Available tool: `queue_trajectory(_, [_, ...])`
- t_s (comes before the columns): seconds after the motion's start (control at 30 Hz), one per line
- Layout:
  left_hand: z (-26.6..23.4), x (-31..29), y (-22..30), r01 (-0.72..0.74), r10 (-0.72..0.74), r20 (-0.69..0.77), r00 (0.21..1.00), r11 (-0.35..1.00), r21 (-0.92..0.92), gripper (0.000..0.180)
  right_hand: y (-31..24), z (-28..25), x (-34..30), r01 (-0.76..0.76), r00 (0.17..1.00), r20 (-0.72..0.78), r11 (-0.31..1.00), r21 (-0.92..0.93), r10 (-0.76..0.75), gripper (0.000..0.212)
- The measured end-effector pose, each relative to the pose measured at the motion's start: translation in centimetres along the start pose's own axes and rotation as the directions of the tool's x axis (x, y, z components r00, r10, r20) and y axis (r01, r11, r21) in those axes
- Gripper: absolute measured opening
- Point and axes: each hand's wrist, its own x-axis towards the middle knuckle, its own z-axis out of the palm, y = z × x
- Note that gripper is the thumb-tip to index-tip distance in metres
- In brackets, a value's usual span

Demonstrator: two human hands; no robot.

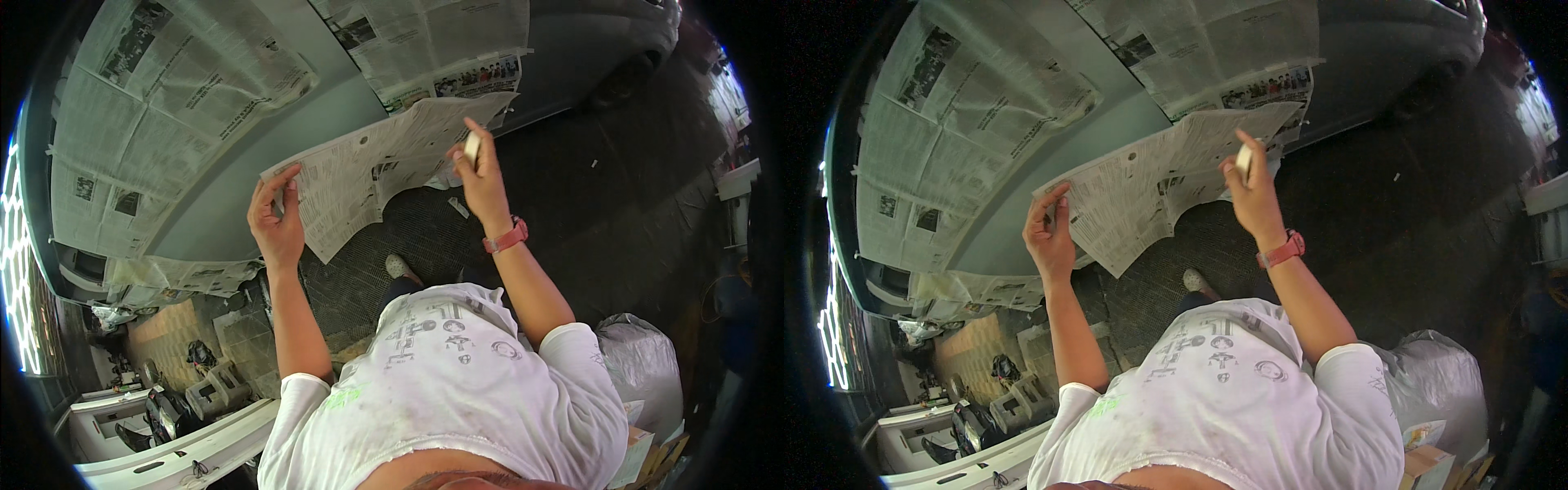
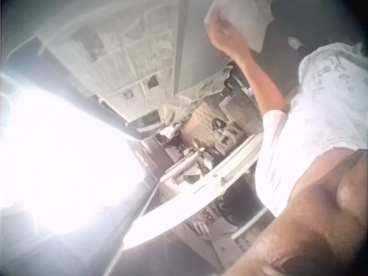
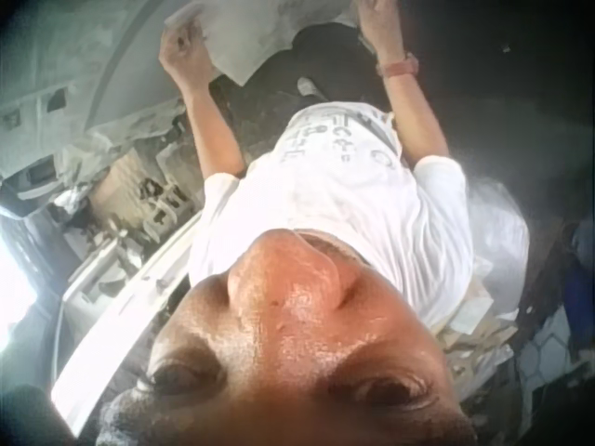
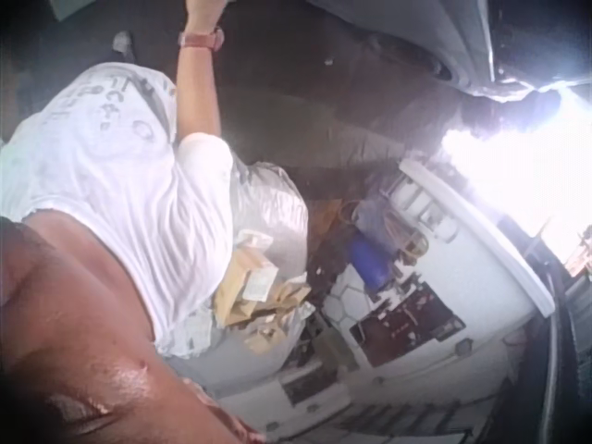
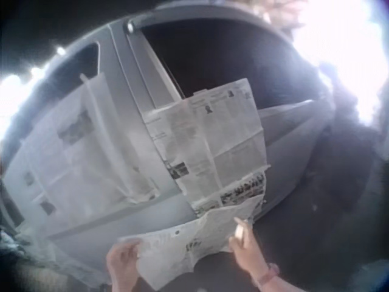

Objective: The person tapes sheets of newspaper onto a car door panel using masking tape. They repeatedly unfold newspaper, position it over the surface, and secure it with tape, covering the panel progressively.

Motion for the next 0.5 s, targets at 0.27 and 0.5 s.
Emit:
queue_trajectory(0.27, [-4.4,3.5,0.3,-0.139,0.12,-0.137,0.983,0.981,-0.135,0.022,-2.2,0.1,3.0,0.179,0.978,-0.063,0.952,-0.249,-0.201,0.063])
queue_trajectory(0.5, [-5.8,6.4,2.7,-0.214,0.218,-0.106,0.97,0.976,0.044,0.021,-5.9,1.8,4.4,0.436,0.886,0.107,0.734,-0.52,-0.451,0.07])
